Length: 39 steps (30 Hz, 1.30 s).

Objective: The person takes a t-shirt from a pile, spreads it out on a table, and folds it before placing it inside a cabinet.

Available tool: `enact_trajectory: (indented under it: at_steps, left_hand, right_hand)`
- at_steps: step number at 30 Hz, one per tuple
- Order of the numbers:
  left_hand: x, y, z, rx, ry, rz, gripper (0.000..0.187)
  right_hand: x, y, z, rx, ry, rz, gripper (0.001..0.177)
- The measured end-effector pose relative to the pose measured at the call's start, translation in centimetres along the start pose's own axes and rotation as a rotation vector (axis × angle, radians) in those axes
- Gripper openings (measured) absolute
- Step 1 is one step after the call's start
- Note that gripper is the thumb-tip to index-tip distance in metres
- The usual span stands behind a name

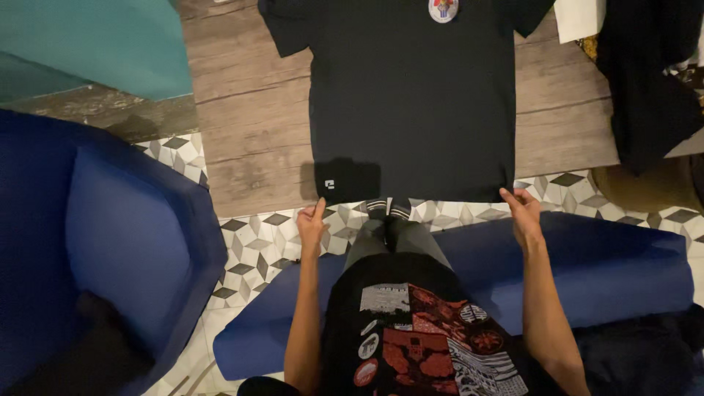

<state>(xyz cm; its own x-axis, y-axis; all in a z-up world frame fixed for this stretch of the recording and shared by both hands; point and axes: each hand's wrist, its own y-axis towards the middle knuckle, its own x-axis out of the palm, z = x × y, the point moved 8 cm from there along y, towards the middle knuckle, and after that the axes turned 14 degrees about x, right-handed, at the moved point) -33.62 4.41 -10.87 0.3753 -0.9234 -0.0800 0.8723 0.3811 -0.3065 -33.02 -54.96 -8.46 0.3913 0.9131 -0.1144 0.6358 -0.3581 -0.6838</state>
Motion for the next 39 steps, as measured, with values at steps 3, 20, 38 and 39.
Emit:
enact_trajectory:
  at_steps: [3,20,38,39]
  left_hand:
    - [0.0,0.0,-0.3,-0.162,-0.17,0.136,0.038]
    - [-1.0,-0.5,1.0,0.442,0.137,-0.028,0.02]
    - [0.6,-6.5,14.8,0.289,0.105,-0.262,0.019]
    - [0.6,-6.3,15.1,0.269,0.106,-0.246,0.02]
  right_hand:
    - [-0.2,-0.5,-0.6,-0.064,0.086,-0.072,0.024]
    - [-1.9,-4.3,-1.1,-0.036,0.194,-0.13,0.015]
    - [-2.5,-10.0,-4.5,-0.29,-0.087,-0.099,0.015]
    - [-2.4,-10.0,-4.8,-0.318,-0.131,-0.089,0.015]
